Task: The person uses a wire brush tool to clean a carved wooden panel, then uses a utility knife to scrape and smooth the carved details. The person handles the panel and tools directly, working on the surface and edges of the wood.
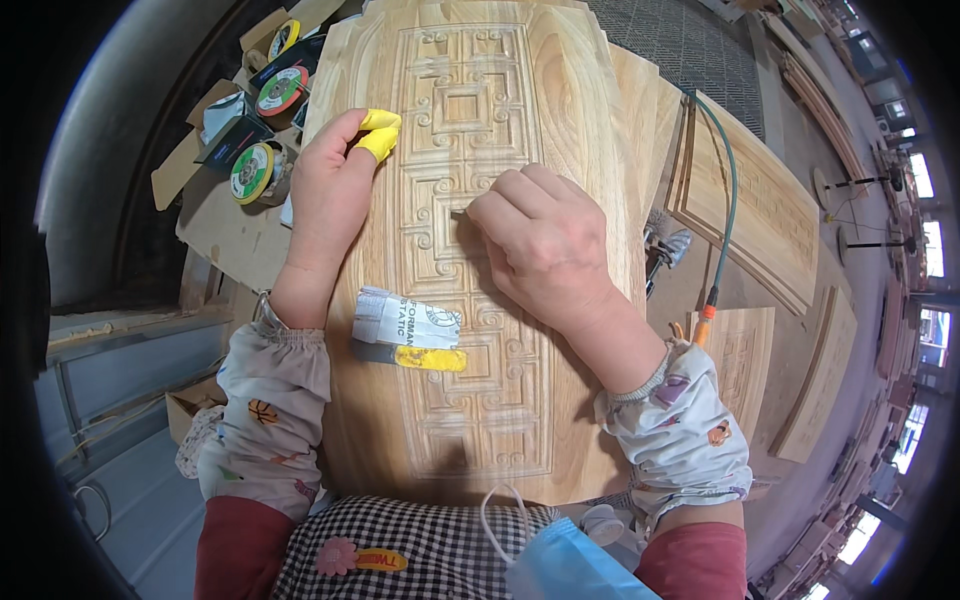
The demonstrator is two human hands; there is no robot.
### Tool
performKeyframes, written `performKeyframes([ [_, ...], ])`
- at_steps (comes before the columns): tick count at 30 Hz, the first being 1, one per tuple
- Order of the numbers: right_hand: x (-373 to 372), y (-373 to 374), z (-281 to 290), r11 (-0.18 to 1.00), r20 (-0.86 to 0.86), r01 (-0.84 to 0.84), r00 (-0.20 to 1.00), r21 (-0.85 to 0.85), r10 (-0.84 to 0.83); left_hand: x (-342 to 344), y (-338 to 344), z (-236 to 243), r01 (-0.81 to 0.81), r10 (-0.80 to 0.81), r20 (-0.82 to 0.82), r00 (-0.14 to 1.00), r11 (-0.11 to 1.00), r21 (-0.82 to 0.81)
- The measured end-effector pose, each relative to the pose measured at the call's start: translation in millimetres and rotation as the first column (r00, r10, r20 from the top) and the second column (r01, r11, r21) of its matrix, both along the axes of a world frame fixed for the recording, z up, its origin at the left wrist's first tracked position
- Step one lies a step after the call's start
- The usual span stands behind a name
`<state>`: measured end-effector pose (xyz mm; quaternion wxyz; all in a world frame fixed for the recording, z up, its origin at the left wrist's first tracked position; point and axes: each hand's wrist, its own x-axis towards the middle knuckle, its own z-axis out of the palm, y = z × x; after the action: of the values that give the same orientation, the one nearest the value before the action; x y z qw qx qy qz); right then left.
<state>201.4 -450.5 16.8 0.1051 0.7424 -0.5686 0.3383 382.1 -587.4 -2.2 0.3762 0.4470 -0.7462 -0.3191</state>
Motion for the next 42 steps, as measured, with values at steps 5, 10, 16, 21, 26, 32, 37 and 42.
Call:
performKeyframes([
  [5,0,0,0,1.000,-0.008,0.005,1.000,0.000,-0.005,0,1,1,-0.001,0.001,0.007,1.000,1.000,0.011],
  [10,0,0,-1,1.000,-0.025,0.002,1.000,0.010,-0.001,0,0,-2,-0.002,0.002,0.000,1.000,1.000,-0.006],
  [16,2,0,8,0.991,0.002,0.016,1.000,0.133,-0.017,-3,2,0,-0.008,0.009,0.042,0.999,1.000,-0.006],
  [21,-3,-9,10,0.973,0.128,0.019,0.991,0.231,-0.050,-5,2,1,-0.034,0.035,0.102,0.994,0.999,-0.014],
  [26,-7,-10,14,0.982,0.064,-0.069,0.996,0.174,0.059,-5,0,-3,-0.022,0.022,0.066,0.998,1.000,0.002],
  [32,-5,3,8,0.995,0.073,-0.097,0.993,0.039,0.094,-2,-2,-6,-0.034,0.035,0.060,0.998,0.999,-0.032],
  [37,-5,3,4,0.998,0.022,-0.016,1.000,0.058,0.015,-3,1,-4,-0.013,0.014,0.019,1.000,1.000,-0.025],
  [42,-4,1,2,0.999,0.004,-0.011,1.000,0.037,0.011,-2,1,-4,-0.021,0.023,0.031,0.999,0.999,-0.045],
])
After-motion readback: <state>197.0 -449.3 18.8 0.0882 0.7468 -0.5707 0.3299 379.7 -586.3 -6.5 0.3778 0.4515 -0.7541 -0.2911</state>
